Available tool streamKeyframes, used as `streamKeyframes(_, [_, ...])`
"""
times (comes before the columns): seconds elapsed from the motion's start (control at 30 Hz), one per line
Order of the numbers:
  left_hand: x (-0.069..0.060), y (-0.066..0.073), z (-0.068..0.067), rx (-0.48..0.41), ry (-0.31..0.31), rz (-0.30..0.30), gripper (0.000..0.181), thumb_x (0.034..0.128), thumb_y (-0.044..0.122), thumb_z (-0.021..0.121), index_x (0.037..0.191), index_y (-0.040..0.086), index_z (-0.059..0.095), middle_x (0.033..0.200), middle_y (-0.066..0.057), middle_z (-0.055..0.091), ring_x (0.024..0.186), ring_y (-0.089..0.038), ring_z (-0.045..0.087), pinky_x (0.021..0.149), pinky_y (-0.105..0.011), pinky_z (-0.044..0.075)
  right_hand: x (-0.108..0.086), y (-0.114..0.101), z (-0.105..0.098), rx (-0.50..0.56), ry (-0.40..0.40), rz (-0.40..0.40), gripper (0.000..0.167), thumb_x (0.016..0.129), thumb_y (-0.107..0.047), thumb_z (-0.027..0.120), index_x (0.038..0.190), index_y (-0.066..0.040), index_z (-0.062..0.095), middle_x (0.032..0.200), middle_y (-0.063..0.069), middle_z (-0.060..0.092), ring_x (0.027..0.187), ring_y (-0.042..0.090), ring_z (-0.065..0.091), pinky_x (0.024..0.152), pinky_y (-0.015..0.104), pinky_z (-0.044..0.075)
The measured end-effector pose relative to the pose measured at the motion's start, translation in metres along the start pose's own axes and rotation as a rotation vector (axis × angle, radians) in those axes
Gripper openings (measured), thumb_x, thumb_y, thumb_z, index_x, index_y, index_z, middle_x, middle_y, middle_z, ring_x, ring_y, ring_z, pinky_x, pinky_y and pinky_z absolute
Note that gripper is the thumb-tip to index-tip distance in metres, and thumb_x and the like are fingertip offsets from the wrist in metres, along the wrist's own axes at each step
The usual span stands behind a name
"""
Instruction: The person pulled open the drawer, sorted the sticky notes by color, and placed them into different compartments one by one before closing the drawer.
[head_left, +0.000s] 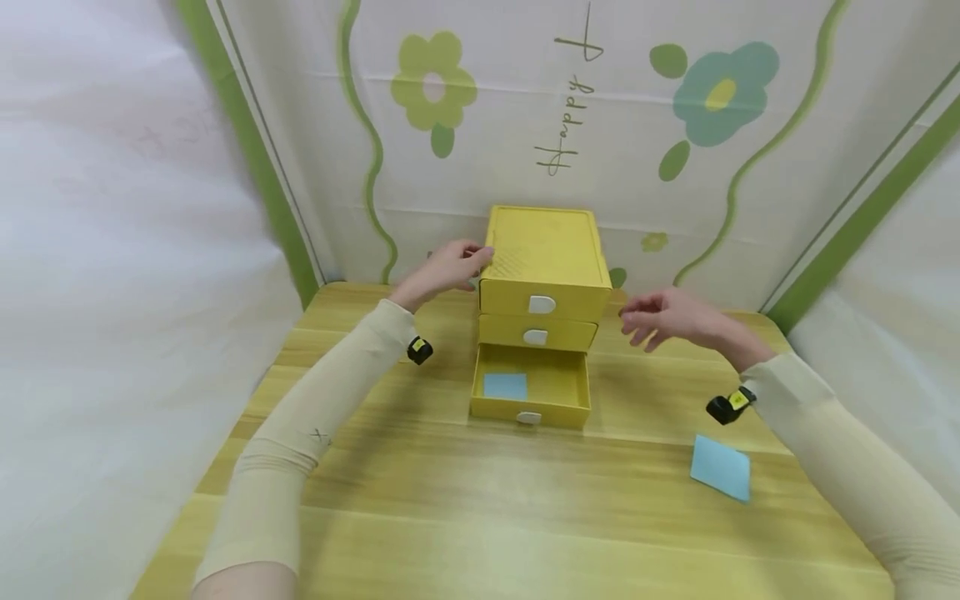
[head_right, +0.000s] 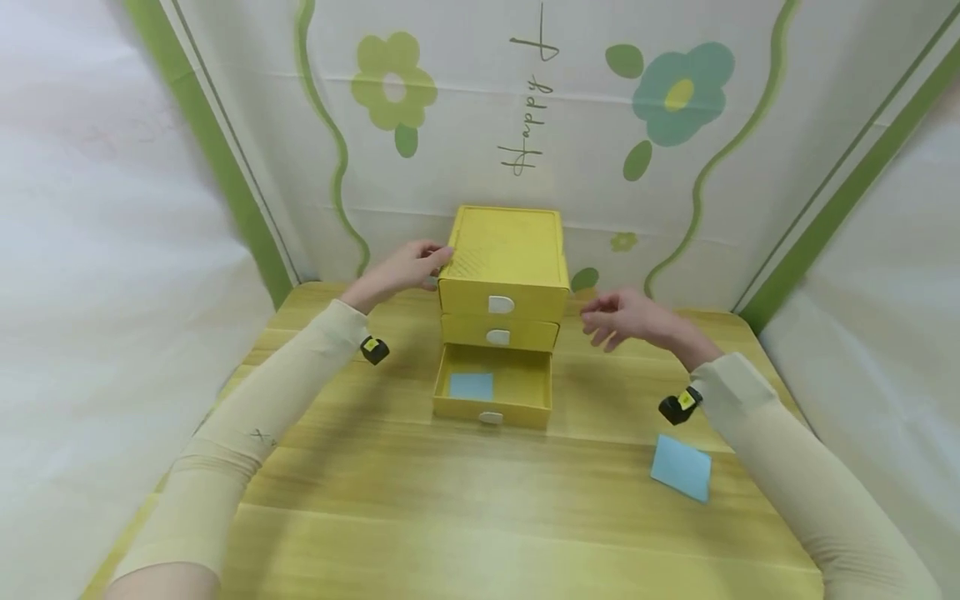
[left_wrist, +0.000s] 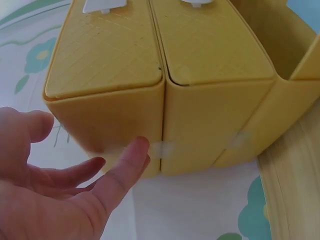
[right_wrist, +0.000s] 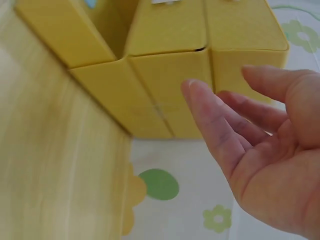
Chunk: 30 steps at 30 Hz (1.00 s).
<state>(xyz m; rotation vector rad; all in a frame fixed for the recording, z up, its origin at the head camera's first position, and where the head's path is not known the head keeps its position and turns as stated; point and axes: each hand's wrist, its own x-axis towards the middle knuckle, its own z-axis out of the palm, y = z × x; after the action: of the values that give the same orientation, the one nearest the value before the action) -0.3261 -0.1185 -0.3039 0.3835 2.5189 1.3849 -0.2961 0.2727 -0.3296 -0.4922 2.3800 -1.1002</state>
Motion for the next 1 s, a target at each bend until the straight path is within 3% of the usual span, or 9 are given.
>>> streamKeyframes(0.3, [0.007,0.004,0.003,-0.050,0.009,-0.054,0.057,0.1036,0.039,0.047,0.149,0.005,0.036,0.143,-0.014,0.048,0.124,-0.027,0.054,0.095,-0.039,0.057,-0.020,0.029,0.014,-0.113,-0.061,0.025,0.044,0.098,-0.026,0.062,0.128,0.005,0.055,0.107,0.014,0.068,0.091,0.025,0.068,0.074,0.037,0.062])
streamKeyframes(0.6, [0.012,0.008,0.008,-0.056,0.017,-0.042,0.063,0.1016,0.035,0.051,0.151,0.004,0.030,0.149,-0.015,0.043,0.126,-0.028,0.055,0.091,-0.037,0.059,-0.043,0.070,0.009,-0.205,-0.013,0.021,0.028,0.097,-0.019,0.063,0.114,0.003,0.061,0.090,0.007,0.066,0.078,0.020,0.064,0.066,0.032,0.061])
streamKeyframes(0.87, [0.014,0.007,0.013,-0.066,0.013,-0.025,0.055,0.1032,0.032,0.048,0.149,0.003,0.036,0.143,-0.015,0.048,0.120,-0.027,0.056,0.096,-0.042,0.057,-0.055,0.100,0.006,-0.209,-0.048,0.069,0.017,0.097,-0.013,0.061,0.098,0.003,0.060,0.078,0.008,0.057,0.065,0.013,0.052,0.059,0.033,0.057])
streamKeyframes(1.0, [0.013,0.008,0.013,-0.069,0.016,-0.021,0.056,0.1034,0.032,0.048,0.150,0.004,0.035,0.144,-0.015,0.048,0.120,-0.026,0.057,0.092,-0.039,0.058,-0.058,0.108,0.006,-0.283,-0.069,0.090,0.014,0.096,-0.015,0.063,0.097,-0.001,0.061,0.077,0.006,0.058,0.065,0.013,0.053,0.057,0.032,0.056])
